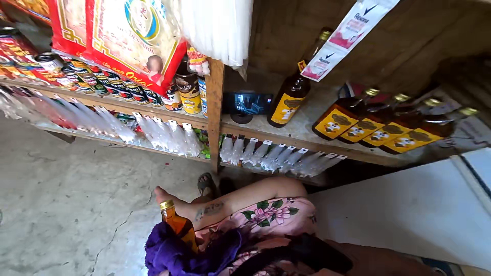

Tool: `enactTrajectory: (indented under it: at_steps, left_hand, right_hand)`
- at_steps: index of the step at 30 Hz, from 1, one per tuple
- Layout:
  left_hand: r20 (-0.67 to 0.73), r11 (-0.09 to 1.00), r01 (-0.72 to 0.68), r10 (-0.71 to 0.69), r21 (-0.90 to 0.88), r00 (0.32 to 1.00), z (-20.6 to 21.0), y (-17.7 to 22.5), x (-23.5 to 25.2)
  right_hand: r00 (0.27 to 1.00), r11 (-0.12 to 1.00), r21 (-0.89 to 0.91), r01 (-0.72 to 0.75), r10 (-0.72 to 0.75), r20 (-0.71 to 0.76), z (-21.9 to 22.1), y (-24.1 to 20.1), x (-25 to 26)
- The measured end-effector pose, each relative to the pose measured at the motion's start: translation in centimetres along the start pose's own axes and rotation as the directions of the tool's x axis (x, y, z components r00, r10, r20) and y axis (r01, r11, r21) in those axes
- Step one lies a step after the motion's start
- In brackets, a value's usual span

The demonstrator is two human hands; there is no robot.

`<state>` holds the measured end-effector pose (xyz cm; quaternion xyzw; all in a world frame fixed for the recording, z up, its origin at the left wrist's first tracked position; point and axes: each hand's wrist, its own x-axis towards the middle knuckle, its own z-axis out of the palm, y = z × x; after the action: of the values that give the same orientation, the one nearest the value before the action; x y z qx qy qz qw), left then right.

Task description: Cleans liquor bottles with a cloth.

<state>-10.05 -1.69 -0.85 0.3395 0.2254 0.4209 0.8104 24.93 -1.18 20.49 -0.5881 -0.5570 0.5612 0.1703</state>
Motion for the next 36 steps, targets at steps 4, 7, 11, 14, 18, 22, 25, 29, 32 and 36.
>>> enactTrajectory:
  at_steps: [4, 7, 11, 14, 18, 22, 25, 29, 32, 36]
  left_hand:
    - [-0.105, 0.994, -0.075, 0.083, 0.082, 0.991, 3.6, 1.0, 1.0]
    - [-0.109, 0.990, -0.102, 0.113, 0.102, 0.988, 5.9, 0.9, 2.2]
    - [-0.109, 0.991, -0.126, 0.129, 0.036, 0.986, 9.6, -0.3, 3.9]
    - [-0.132, 0.990, -0.137, 0.133, -0.028, 0.982, 12.6, -1.2, 4.3]
    - [-0.126, 0.985, -0.153, 0.142, -0.085, 0.982, 15.9, -1.6, 3.5]
    - [0.007, 0.982, -0.127, 0.130, -0.138, 0.992, 18.7, -1.6, 1.8]
    - [0.166, 0.983, -0.103, 0.128, -0.152, 0.978, 20.3, -3.0, 1.4]
    - [0.176, 0.994, 0.026, -0.007, -0.107, 0.984, 21.8, -6.0, 2.6]
    - [0.142, 0.994, 0.068, -0.056, -0.082, 0.988, 21.6, -7.9, 4.3]
    - [0.071, 0.994, 0.077, -0.072, -0.074, 0.995, 20.6, -8.0, 5.9]
  right_hand:
    - [0.994, 0.989, -0.106, 0.101, -0.097, 0.040, 0.0, -4.5, -0.8]
    - [0.993, 0.997, -0.078, 0.007, 0.002, 0.122, -3.9, 8.1, -4.1]
    - [0.942, 0.873, 0.396, 0.283, -0.175, -0.287, -2.3, 14.9, -3.5]
    - [0.943, 0.431, 0.854, 0.292, -0.281, -0.180, 2.9, 11.9, -2.1]
    - [0.937, 0.352, 0.919, 0.176, -0.346, -0.047, 4.9, 13.7, -1.0]
    - [0.940, 0.255, 0.906, 0.337, -0.140, -0.311, 5.2, 13.8, -1.4]
    - [0.870, 0.384, 0.781, 0.492, -0.180, -0.460, 5.5, 14.0, -1.8]
    - [0.606, 0.570, 0.261, 0.779, -0.576, -0.549, 5.1, 15.3, -1.8]
    - [0.446, 0.540, -0.166, 0.825, -0.803, -0.395, 5.0, 15.2, -1.8]
    - [0.490, 0.567, -0.405, 0.717, -0.824, -0.285, 5.0, 13.5, -0.6]
